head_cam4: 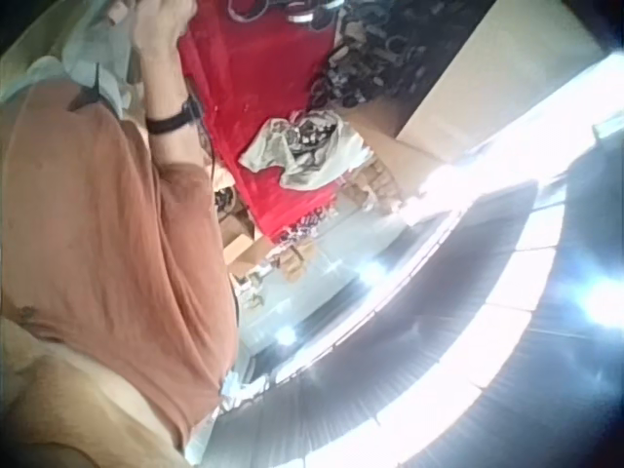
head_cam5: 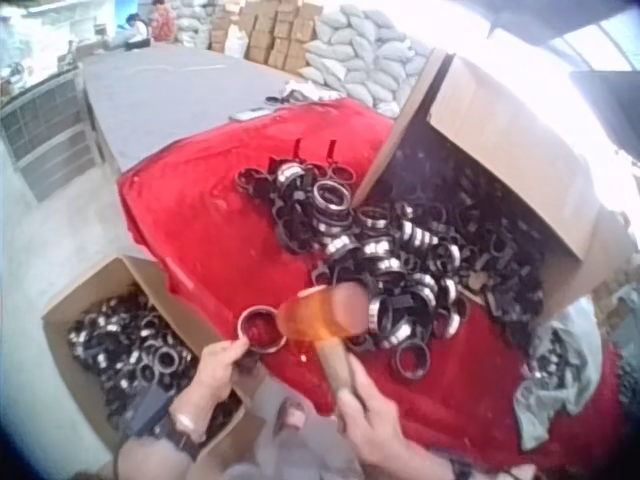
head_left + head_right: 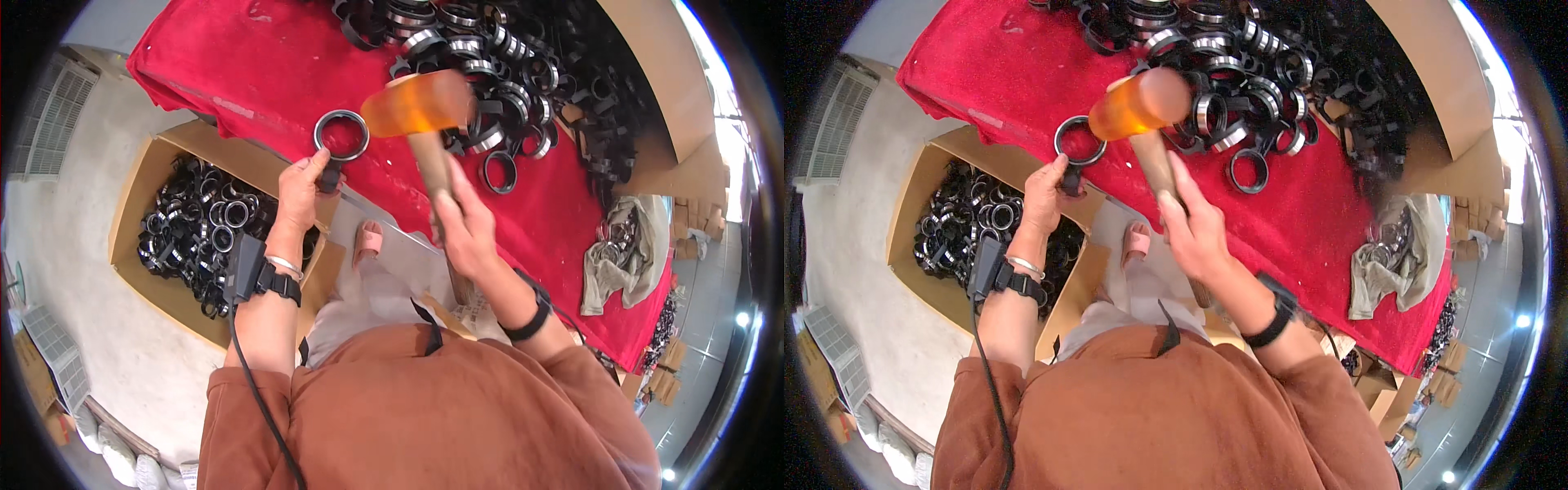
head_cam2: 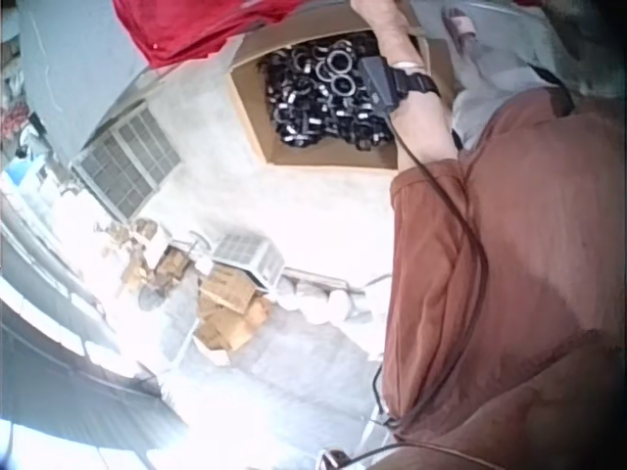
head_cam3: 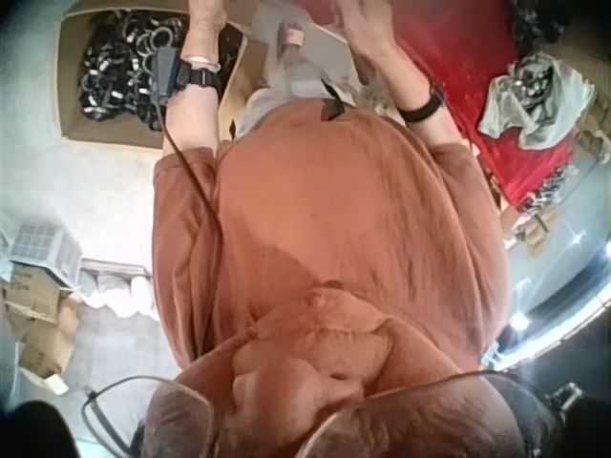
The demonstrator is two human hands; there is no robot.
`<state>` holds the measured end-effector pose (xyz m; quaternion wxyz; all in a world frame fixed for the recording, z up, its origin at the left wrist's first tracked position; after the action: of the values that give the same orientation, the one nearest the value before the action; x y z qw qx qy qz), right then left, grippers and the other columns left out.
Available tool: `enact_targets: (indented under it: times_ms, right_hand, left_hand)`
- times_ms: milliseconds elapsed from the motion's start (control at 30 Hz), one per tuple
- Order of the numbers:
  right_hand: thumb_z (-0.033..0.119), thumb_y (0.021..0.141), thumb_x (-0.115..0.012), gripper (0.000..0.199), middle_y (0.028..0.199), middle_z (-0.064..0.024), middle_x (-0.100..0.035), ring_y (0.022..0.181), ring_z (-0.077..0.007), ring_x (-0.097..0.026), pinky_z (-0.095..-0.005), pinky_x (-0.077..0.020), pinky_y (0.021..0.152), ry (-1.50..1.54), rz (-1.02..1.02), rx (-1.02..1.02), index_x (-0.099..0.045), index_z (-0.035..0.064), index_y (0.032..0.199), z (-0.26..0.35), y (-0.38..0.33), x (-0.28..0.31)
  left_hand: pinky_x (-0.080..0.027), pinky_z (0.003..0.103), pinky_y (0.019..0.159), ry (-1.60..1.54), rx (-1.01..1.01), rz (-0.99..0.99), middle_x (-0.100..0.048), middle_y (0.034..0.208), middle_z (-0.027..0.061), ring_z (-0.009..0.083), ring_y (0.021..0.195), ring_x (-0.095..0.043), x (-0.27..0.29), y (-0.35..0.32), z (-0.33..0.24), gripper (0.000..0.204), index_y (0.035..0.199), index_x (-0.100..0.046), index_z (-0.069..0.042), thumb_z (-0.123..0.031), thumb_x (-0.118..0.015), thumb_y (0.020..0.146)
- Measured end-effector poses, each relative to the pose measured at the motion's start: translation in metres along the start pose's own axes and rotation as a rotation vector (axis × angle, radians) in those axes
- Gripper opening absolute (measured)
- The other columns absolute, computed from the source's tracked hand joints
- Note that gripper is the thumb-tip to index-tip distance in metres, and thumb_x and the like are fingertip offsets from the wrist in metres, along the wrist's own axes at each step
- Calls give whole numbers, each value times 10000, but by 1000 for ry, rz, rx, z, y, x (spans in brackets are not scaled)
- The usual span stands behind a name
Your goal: Use a rubber mallet to hammer and secure circular fasteners onto components at a workstation.
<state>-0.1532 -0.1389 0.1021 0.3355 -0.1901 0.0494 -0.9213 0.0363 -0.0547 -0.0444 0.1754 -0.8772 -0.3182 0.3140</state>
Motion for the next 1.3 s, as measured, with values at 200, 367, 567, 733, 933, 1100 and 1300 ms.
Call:
enact_targets:
  times_ms: [200, 367, 567, 733, 933, 1100, 1300]
  right_hand:
    - [76, 876, -487, 523, 1020, -181, -622, 818, -260, -642, -347, -499, 730, -428, -72, 369, -321, -12, 1364, -13, -35, -1]
    - [75, 871, -501, 513, 1083, -236, -583, 977, -327, -606, -357, -467, 835, -424, 92, 154, -343, -13, 1351, 1, -31, -12]
    - [41, 839, -516, 503, 1086, -258, -576, 980, -321, -608, -349, -474, 826, -400, -54, 383, -382, -43, 1316, 7, -49, 0]
    - [96, 872, -509, 493, 1106, -256, -566, 1007, -356, -588, -360, -475, 836, -487, 94, 183, -373, 24, 1341, 0, -34, -10]
    - [99, 891, -488, 487, 1025, -213, -615, 898, -229, -632, -295, -476, 758, -224, -71, 317, -358, 26, 1355, 68, 2, 1]
    - [202, 895, -477, 475, 942, -271, -606, 854, -399, -618, -419, -490, 733, -484, 8, 248, -377, 56, 1335, 33, 56, -34]
    - [219, 899, -467, 478, 940, -285, -591, 882, -443, -579, -443, -473, 751, -306, 160, 188, -359, 49, 1332, 41, 28, -28]
  left_hand:
    - [-512, 314, 591, 7, -11, 9, -615, 721, 68, 152, 619, -582, -7, 3, 0, 319, 886, -594, -37, -355, -574, 878]
    - [-513, 309, 596, 8, -36, 26, -614, 725, 75, 155, 621, -582, -1, 8, 0, 312, 896, -588, -32, -343, -577, 878]
    - [-500, 263, 584, -59, -12, 2, -638, 721, 92, 143, 607, -606, -3, 5, -1, 319, 816, -602, -18, -334, -635, 842]
    - [-491, 260, 562, -26, -46, 13, -626, 686, 89, 146, 578, -595, 3, 9, 3, 322, 797, -601, -20, -337, -633, 841]
    - [-494, 264, 543, -46, -17, -4, -628, 691, 94, 154, 587, -604, 6, 6, 4, 315, 813, -585, -27, -337, -632, 842]
    - [-504, 268, 547, -64, -24, 14, -629, 702, 85, 159, 597, -615, -10, 2, -1, 290, 838, -586, -26, -312, -633, 845]
    - [-489, 270, 610, 23, -83, 22, -604, 782, 64, 145, 676, -594, 24, -8, -7, 255, 873, -597, 0, -255, -599, 876]
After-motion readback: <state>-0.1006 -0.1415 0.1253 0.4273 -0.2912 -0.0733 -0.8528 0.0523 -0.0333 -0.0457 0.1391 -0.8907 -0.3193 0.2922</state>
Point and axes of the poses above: each hand's wrist, its own y-axis towards the middle knuckle, its own x-axis out of the back of the hand, z = x × y, the point moved 8 cm from there along y, towards the middle knuckle
